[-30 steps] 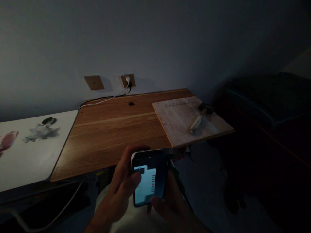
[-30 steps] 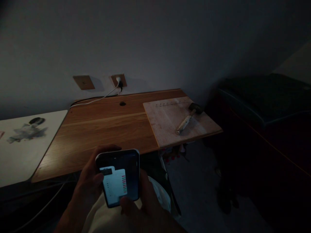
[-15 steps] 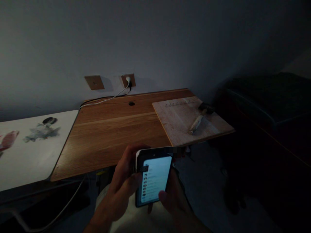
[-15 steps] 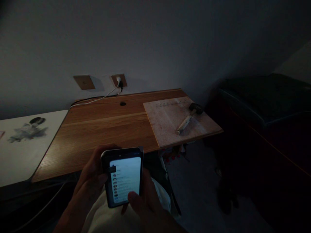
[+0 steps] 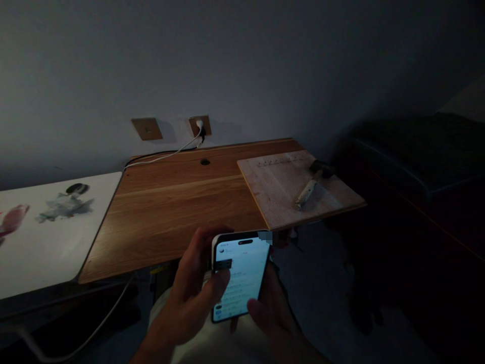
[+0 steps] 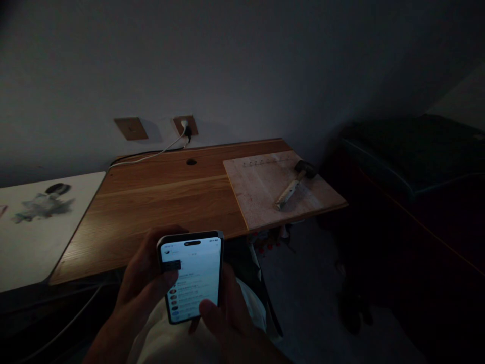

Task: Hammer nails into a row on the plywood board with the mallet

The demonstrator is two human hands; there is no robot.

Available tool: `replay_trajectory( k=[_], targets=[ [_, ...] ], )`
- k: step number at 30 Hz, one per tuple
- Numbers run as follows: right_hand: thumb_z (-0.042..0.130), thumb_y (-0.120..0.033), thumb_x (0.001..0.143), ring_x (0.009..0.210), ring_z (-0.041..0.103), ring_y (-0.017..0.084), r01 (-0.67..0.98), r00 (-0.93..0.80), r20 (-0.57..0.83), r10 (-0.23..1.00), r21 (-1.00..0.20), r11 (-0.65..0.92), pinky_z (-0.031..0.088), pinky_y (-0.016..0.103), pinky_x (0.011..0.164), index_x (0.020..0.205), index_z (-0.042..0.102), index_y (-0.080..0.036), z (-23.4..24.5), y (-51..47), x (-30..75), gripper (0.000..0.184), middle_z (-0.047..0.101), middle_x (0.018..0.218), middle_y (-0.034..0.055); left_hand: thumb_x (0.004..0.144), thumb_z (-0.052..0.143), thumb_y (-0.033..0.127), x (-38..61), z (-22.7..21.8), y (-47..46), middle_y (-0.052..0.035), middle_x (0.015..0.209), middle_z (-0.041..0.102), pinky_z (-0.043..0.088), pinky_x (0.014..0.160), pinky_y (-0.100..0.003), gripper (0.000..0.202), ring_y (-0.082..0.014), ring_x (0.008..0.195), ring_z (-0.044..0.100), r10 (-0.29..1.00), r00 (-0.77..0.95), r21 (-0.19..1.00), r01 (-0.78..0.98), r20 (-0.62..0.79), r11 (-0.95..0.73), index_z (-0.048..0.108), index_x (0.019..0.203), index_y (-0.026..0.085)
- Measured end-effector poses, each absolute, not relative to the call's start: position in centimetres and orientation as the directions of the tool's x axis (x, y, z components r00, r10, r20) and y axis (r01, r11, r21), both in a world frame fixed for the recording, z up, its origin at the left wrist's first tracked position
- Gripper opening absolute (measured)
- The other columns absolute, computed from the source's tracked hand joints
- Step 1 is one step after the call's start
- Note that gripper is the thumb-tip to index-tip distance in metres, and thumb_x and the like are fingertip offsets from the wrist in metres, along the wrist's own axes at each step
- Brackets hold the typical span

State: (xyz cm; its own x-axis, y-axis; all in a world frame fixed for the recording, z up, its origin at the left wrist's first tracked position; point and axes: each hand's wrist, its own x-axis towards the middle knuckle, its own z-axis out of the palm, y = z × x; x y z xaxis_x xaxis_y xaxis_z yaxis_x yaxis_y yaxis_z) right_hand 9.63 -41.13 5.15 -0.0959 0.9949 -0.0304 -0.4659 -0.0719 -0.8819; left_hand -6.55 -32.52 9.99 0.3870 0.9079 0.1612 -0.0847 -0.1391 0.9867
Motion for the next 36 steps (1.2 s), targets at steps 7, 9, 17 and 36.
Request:
replay_trajectory(
  k=[7, 9, 17, 36],
  targets=[
    [0.064, -0.059, 0.102, 0.087, 0.075, 0.024, -0.465, -0.109, -0.026, 0.994, -0.882, -0.074, 0.062, 0.038, 0.072, 0.143, 0.054, -0.029, 5.07, -41.1, 9.67, 0.052, 0.077, 0.118, 0.0099, 0.096, 0.068, 0.05, -6.64, 9.69, -32.51, -0.0024, 0.11, 0.064, 0.054, 0.076, -0.026, 0.044, -0.0203, 0.092, 0.062, 0.892, 0.421, 0.982, -0.151, 0.164, -0.109, 0.06, 0.134, 0.031],
    [0.063, -0.057, 0.102, 0.087, 0.075, 0.024, -0.464, -0.108, -0.031, 0.994, -0.882, -0.078, 0.062, 0.038, 0.073, 0.142, 0.055, -0.029, 5.2, -41.16, 9.76, 0.049, 0.078, 0.119, 0.0095, 0.095, 0.069, 0.053, -6.65, 9.64, -32.44, -0.0028, 0.11, 0.064, 0.054, 0.076, -0.026, 0.046, -0.0206, 0.092, 0.062, 0.895, 0.415, 0.982, -0.157, 0.162, -0.105, 0.06, 0.134, 0.03],
    [0.065, -0.059, 0.1, 0.107, 0.073, 0.031, -0.451, -0.079, -0.094, 0.992, -0.884, -0.119, 0.063, 0.041, 0.077, 0.146, 0.057, -0.031, 4.8, -41.56, 9.97, 0.054, 0.072, 0.135, 0.0122, 0.092, 0.073, 0.052, -6.63, 9.57, -32.44, -0.003, 0.112, 0.065, 0.054, 0.074, -0.026, 0.048, -0.0209, 0.092, 0.061, 0.907, 0.403, 0.982, -0.18, 0.121, -0.051, 0.061, 0.133, 0.031],
    [0.059, -0.069, 0.098, 0.09, 0.074, 0.03, -0.338, -0.071, -0.118, 0.99, -0.931, -0.135, 0.062, 0.05, 0.087, 0.136, 0.064, -0.03, 4.48, -41.49, 10.29, 0.054, 0.077, 0.113, 0.0104, 0.092, 0.073, 0.056, -6.36, 9.55, -32.61, -0.0023, 0.11, 0.064, 0.052, 0.07, -0.025, 0.051, -0.0185, 0.086, 0.059, 0.894, 0.441, 0.961, -0.274, 0.08, 0.049, 0.06, 0.134, 0.031]
  ],
)
